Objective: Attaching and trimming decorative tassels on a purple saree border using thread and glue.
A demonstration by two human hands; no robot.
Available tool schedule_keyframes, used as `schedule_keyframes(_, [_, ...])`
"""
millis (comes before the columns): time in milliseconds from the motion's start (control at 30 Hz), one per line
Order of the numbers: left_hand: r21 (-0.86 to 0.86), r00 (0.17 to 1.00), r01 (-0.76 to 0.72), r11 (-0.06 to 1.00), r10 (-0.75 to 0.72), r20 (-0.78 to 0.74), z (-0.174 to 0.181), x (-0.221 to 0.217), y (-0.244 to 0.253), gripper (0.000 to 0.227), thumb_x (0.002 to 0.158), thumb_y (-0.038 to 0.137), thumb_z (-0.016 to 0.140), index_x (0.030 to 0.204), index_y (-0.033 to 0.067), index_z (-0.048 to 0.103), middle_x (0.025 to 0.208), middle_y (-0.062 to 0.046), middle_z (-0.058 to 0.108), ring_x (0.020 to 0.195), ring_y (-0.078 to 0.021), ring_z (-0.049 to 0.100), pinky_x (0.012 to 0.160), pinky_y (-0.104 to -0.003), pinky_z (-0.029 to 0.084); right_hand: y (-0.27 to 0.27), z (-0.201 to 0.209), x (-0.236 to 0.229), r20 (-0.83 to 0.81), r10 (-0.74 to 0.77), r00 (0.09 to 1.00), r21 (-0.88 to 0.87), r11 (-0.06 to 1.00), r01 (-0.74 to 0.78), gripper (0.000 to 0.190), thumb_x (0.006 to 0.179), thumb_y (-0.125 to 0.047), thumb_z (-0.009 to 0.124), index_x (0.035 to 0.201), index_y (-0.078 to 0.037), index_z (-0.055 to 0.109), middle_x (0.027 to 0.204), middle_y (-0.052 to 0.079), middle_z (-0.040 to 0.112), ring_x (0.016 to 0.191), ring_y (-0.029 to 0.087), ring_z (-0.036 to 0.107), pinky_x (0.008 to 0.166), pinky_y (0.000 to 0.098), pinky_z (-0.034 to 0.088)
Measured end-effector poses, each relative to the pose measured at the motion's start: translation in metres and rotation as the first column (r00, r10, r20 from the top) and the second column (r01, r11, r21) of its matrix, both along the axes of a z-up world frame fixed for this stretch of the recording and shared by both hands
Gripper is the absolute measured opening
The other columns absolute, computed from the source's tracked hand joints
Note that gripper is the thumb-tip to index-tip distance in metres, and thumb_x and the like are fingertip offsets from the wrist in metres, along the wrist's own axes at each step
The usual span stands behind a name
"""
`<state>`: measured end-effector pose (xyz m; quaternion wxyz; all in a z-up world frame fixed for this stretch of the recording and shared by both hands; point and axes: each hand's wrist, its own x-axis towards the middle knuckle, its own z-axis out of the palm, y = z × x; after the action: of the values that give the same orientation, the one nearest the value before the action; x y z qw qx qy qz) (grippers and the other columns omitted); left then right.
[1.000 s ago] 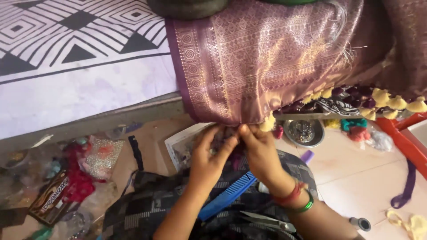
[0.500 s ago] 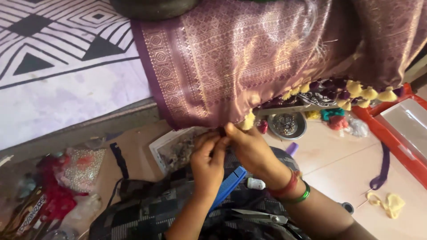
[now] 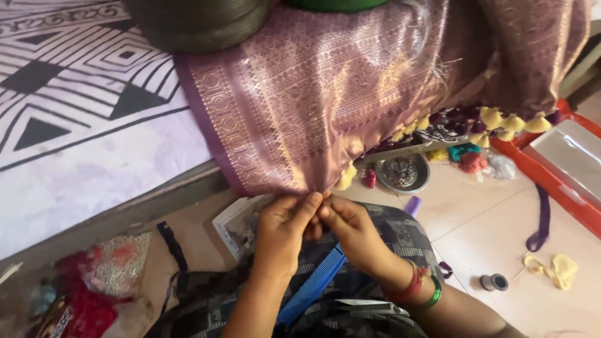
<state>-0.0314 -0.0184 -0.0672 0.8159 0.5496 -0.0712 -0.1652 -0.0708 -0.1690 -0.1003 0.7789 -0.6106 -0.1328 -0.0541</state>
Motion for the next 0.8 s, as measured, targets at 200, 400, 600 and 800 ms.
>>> schedule_keyframes(200, [-0.018,0.996,-0.037,0.999,0.038,0.077,-0.01,0.01,-0.001,0.022,0.094,0.015,0.069,0.105,-0.0028,0.076,0.1,-0.005,0.079,0.096,-0.0095,0.071,0.092,-0.025,0.054,-0.024,-0.005,-0.018,0.087,-0.361,0.928,-0.61,0.718,0.336,0.014,0.098,-0.014,0.065,0.091,-0.003,0.071,0.078,0.005,0.071,0.071,0.015,0.068,0.068,0.0305,0.055])
schedule_keyframes(400, [0.03,0.982,-0.105,0.994,0.099,0.161,-0.008,0.013,-0.002,0.021,0.093,0.013,0.072,0.106,-0.0021,0.077,0.1,-0.007,0.078,0.095,-0.0119,0.07,0.092,-0.029,0.053,-0.091,0.077,-0.013,0.547,-0.577,0.606,-0.529,0.323,0.785,0.02,0.088,0.004,0.064,0.105,-0.002,0.073,0.091,0.008,0.075,0.076,0.018,0.068,0.071,0.029,0.053])
schedule_keyframes(600, [0.047,0.967,-0.176,0.983,0.163,0.196,-0.019,0.01,-0.007,0.019,0.094,0.014,0.072,0.101,-0.0034,0.077,0.098,-0.008,0.08,0.092,-0.0113,0.071,0.09,-0.027,0.053,-0.126,0.186,-0.002,0.612,-0.572,0.547,-0.202,0.555,0.807,0.007,0.113,0.002,0.059,0.117,0.007,0.063,0.103,0.006,0.07,0.083,0.012,0.072,0.075,0.0245,0.061])
schedule_keyframes(800, [0.107,0.97,-0.212,0.971,0.196,0.143,-0.014,0.005,-0.006,0.021,0.094,0.015,0.072,0.101,-0.0034,0.079,0.096,-0.008,0.08,0.088,-0.0091,0.068,0.084,-0.024,0.052,-0.12,0.205,0.019,0.843,-0.246,0.479,-0.449,0.17,0.877,0.01,0.099,0.011,0.073,0.108,0.008,0.072,0.098,0.015,0.066,0.082,0.018,0.064,0.067,0.0286,0.051])
